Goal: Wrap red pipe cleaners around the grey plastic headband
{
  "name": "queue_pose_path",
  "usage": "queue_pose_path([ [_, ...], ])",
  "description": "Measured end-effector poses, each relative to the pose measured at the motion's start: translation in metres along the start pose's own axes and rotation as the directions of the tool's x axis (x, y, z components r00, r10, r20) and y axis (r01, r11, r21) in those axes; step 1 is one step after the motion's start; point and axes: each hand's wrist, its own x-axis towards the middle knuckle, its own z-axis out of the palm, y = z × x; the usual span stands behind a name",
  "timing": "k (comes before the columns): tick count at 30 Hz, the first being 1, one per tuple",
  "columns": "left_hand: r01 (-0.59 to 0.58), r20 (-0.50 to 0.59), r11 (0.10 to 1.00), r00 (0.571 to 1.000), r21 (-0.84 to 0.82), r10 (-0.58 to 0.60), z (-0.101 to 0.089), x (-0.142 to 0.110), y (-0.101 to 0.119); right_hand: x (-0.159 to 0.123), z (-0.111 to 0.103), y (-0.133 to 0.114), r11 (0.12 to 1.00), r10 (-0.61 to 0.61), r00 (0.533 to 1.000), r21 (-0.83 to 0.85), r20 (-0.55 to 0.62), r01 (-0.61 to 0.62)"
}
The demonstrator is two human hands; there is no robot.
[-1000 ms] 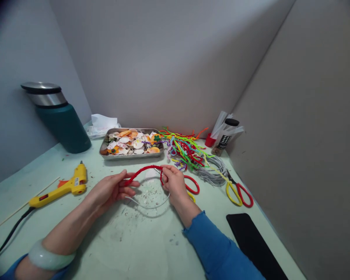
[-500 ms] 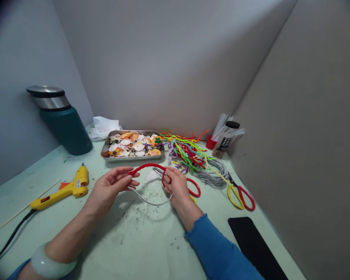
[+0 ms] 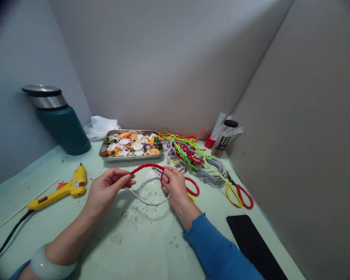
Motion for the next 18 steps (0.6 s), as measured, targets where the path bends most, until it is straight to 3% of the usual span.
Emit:
queue_pose_path([
  [18, 0.135, 0.118, 0.983, 0.982, 0.121, -0.149, -0.0027, 0.004, -0.0078, -0.0014, 0.0021, -0.0035, 0.994, -0.06, 0.996, -0.092, -0.067, 0.054],
])
